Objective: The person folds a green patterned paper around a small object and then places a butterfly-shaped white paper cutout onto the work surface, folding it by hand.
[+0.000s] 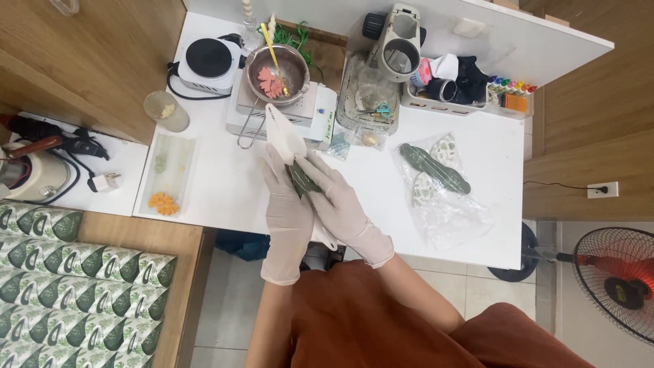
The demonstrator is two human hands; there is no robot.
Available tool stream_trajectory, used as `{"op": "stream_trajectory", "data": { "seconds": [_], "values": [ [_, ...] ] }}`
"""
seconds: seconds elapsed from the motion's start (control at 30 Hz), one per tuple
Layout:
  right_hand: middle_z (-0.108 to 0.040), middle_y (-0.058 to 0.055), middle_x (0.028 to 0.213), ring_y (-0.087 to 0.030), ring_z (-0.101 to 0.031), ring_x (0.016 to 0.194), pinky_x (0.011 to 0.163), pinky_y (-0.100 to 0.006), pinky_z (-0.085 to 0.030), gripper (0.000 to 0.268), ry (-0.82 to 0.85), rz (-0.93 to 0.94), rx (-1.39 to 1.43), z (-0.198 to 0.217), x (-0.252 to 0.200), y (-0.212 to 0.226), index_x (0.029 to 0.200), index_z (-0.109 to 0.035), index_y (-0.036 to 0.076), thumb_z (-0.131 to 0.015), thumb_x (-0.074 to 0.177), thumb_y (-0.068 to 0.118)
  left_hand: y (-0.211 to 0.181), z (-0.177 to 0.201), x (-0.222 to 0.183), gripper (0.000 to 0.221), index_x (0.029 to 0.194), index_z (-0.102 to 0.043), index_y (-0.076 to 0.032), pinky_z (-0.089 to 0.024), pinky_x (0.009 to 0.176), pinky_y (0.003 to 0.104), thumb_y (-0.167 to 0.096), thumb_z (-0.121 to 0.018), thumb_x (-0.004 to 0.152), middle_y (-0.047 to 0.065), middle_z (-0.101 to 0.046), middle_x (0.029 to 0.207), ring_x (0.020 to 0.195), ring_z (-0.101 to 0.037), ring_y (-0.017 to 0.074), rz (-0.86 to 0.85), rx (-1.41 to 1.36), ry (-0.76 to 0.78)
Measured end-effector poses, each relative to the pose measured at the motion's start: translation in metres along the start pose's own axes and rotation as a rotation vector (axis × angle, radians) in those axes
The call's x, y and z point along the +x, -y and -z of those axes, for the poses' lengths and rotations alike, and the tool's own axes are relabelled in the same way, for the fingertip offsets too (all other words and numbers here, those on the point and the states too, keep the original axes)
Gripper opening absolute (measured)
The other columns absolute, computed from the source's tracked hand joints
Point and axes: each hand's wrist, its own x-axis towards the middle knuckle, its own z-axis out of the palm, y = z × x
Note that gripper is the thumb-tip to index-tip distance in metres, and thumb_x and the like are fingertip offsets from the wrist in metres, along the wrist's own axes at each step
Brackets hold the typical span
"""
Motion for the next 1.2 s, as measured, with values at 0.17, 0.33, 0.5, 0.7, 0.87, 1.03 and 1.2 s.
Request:
{"op": "stream_trajectory", "data": {
  "seconds": [0.17,0.33,0.5,0.7,0.87,1.03,1.2],
  "values": [
    [-0.062,-0.019,0.142,-0.032,-0.063,0.128,0.109,-0.036,-0.048,0.057,0.054,-0.16,0.146,0.001,0.0,0.002,0.155,-0.044,0.011,-0.052,0.099,0.004,-0.004,0.003,0.004,0.084,0.161,-0.006,-0.006,-0.056,0.085,0.046,-0.017,-0.058,0.096,0.031,-0.029,0.161,0.105,-0.067,0.043,0.044,0.273,0.049],
    [-0.061,-0.015,0.146,-0.028,-0.059,0.129,0.107,-0.034,-0.044,0.045,-0.058,-0.184,0.311,-0.005,-0.004,-0.057,0.151,-0.047,0.002,-0.049,0.107,0.012,0.021,-0.001,0.012,0.075,0.162,-0.017,-0.001,-0.049,0.099,0.041,-0.021,-0.055,0.101,0.027,-0.041,0.155,0.123,-0.059,0.0351,-0.013,-0.294,0.031],
    [-0.069,-0.01,0.13,-0.021,-0.065,0.119,0.099,-0.038,-0.056,0.044,-0.17,-0.492,1.28,0.023,0.027,-0.049,0.136,-0.058,0.003,-0.047,0.108,0.035,0.024,0.015,0.013,0.061,0.151,-0.041,0.006,-0.047,0.107,0.037,-0.034,-0.051,0.106,0.016,-0.056,0.143,0.129,-0.056,0.0236,0.253,-1.359,0.006],
    [-0.068,-0.012,0.132,-0.024,-0.068,0.118,0.101,-0.038,-0.057,0.046,0.073,-0.639,1.617,0.029,0.038,-0.032,0.14,-0.051,0.002,-0.046,0.108,0.035,0.006,0.022,0.0,0.066,0.142,-0.04,0.002,-0.051,0.099,0.037,-0.028,-0.069,0.091,0.014,-0.061,0.13,0.118,-0.061,0.0219,-0.049,-1.236,-0.029],
    [-0.069,-0.009,0.13,-0.019,-0.069,0.111,0.09,-0.033,-0.057,0.049,0.331,-0.699,1.604,0.026,0.032,-0.042,0.149,-0.048,0.005,-0.049,0.109,0.034,0.01,0.013,-0.008,0.079,0.146,-0.041,0.001,-0.051,0.1,0.031,-0.004,-0.082,0.079,0.007,-0.06,0.13,0.117,-0.059,0.0147,-0.26,-0.843,0.055],
    [-0.069,-0.004,0.127,-0.013,-0.067,0.107,0.09,-0.03,-0.056,0.047,0.262,-0.772,1.397,0.021,0.028,-0.072,0.151,-0.051,0.009,-0.055,0.106,0.022,0.031,-0.01,-0.006,0.064,0.149,-0.044,0.001,-0.049,0.103,0.027,-0.006,-0.068,0.09,0.007,-0.062,0.131,0.118,-0.058,0.0147,-0.141,-0.764,0.203],
    [-0.071,-0.007,0.121,-0.015,-0.07,0.102,0.089,-0.032,-0.056,0.043,0.069,-0.854,1.356,0.027,0.032,-0.048,0.135,-0.061,0.004,-0.055,0.103,0.032,-0.02,0.011,-0.011,0.08,0.154,-0.031,0.001,-0.045,0.106,0.028,0.0,-0.071,0.085,0.01,-0.055,0.142,0.128,-0.054,0.0166,-0.123,-0.741,0.121]
  ]
}}
